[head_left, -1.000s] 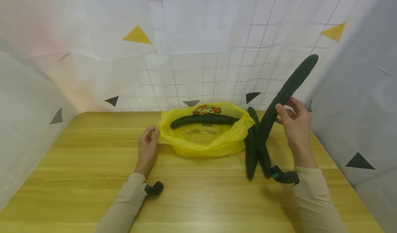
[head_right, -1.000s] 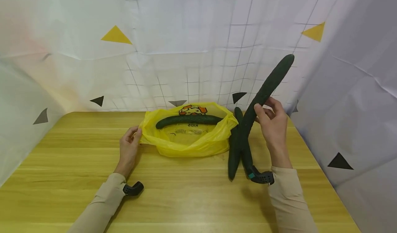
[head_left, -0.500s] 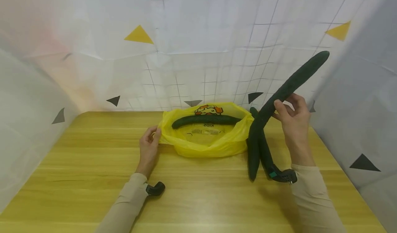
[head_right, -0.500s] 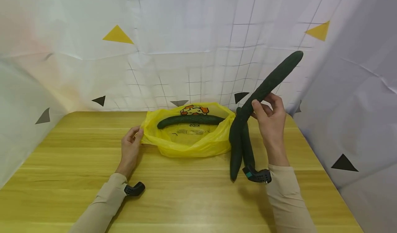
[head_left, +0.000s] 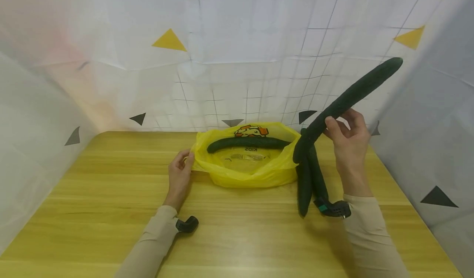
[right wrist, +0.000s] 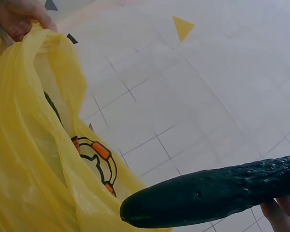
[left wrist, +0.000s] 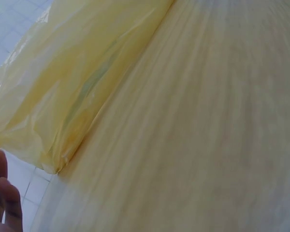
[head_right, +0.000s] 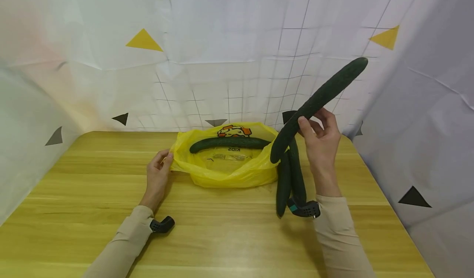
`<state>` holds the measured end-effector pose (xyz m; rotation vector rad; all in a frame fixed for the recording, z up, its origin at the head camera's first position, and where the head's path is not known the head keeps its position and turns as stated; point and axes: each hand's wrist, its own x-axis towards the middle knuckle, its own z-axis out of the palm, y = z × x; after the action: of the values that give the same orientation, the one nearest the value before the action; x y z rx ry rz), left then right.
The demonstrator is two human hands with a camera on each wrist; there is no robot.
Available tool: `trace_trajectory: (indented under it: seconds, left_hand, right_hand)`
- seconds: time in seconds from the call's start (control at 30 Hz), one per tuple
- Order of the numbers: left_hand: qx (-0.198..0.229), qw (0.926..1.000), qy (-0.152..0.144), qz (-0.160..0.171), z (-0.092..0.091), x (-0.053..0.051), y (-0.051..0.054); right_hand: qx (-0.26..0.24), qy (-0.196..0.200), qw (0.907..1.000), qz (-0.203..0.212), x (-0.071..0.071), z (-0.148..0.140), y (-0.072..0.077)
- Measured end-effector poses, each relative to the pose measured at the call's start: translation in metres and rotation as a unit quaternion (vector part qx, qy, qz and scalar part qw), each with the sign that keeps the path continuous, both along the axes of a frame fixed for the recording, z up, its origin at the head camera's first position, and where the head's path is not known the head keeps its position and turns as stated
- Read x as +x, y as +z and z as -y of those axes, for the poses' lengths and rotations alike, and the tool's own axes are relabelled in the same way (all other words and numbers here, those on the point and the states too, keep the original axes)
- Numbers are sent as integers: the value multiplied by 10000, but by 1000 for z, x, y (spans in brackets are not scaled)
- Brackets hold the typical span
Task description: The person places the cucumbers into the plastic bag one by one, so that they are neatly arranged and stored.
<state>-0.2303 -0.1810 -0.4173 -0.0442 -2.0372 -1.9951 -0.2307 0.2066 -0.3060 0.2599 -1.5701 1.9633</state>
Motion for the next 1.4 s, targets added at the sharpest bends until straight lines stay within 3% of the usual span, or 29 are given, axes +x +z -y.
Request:
trace_trajectory:
  seconds: [0.37,0.67,1.03,1.4]
  left_hand:
    - [55,9999,-66,-66,0,-1,1]
    - [76,9999,-74,2,1,0,3]
    - [94,9999,-100,-82,1,-1,3]
    - [-3,10000,-54,-62,1,0,0]
  right_hand:
    - [-430,230,9983,-315,-5,11,2]
    - [-376,468,9975,-381,-10,23,-1]
    - [416,554,9969,-385,-21,38,-3]
    - [1696,553,9836,-250,-24,52,-3]
